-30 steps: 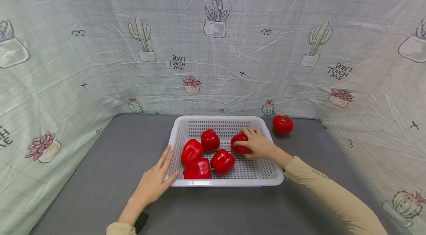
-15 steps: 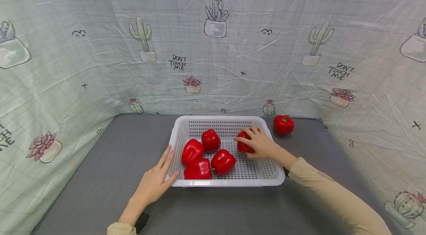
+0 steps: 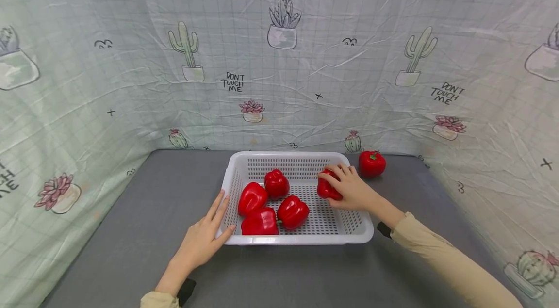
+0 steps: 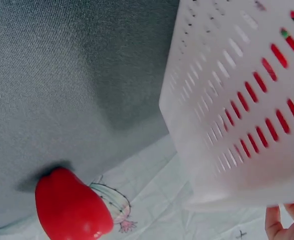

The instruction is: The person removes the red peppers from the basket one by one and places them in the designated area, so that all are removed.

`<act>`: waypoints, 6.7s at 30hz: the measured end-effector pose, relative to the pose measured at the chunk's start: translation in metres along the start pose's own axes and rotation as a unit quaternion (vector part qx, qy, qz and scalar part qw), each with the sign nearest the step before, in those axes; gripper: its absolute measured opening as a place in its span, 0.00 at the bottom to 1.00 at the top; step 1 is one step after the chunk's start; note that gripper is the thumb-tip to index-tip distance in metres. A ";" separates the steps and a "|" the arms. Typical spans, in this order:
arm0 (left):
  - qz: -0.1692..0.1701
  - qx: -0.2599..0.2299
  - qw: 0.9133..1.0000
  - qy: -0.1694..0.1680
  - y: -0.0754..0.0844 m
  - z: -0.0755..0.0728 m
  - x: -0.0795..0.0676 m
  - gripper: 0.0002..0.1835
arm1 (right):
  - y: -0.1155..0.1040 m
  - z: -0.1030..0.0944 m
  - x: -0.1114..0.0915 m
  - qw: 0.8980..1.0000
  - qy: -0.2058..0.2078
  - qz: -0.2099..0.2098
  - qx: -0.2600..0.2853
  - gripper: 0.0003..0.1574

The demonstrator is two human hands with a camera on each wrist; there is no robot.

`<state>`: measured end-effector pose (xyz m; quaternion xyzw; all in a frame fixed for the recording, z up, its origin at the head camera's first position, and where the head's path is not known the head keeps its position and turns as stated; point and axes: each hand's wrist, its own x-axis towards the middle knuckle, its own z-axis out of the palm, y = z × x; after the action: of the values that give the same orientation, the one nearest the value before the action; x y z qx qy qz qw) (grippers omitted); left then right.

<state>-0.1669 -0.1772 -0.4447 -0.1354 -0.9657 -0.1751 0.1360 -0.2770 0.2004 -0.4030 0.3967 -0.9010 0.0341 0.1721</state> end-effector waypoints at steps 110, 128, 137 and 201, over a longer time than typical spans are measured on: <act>-0.005 -0.016 1.000 -0.004 0.001 -0.003 -0.001 0.38 | 0.162 0.036 -0.082 0.886 0.100 0.452 0.038 0.34; -0.010 -0.028 1.000 -0.001 0.000 -0.002 -0.001 0.38 | 0.162 0.044 -0.089 0.894 0.058 0.440 0.053 0.40; -0.008 -0.026 1.000 0.003 0.001 -0.002 0.000 0.38 | 0.164 0.035 -0.108 0.923 0.016 0.380 0.053 0.48; -0.014 -0.031 0.999 -0.002 0.000 -0.001 -0.001 0.38 | 0.126 0.020 -0.103 0.949 0.164 0.270 0.002 0.34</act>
<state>-0.1656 -0.1773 -0.4440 -0.1268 -0.9618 -0.2066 0.1274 -0.3091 0.3550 -0.4469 0.1274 -0.9338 0.1456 0.3011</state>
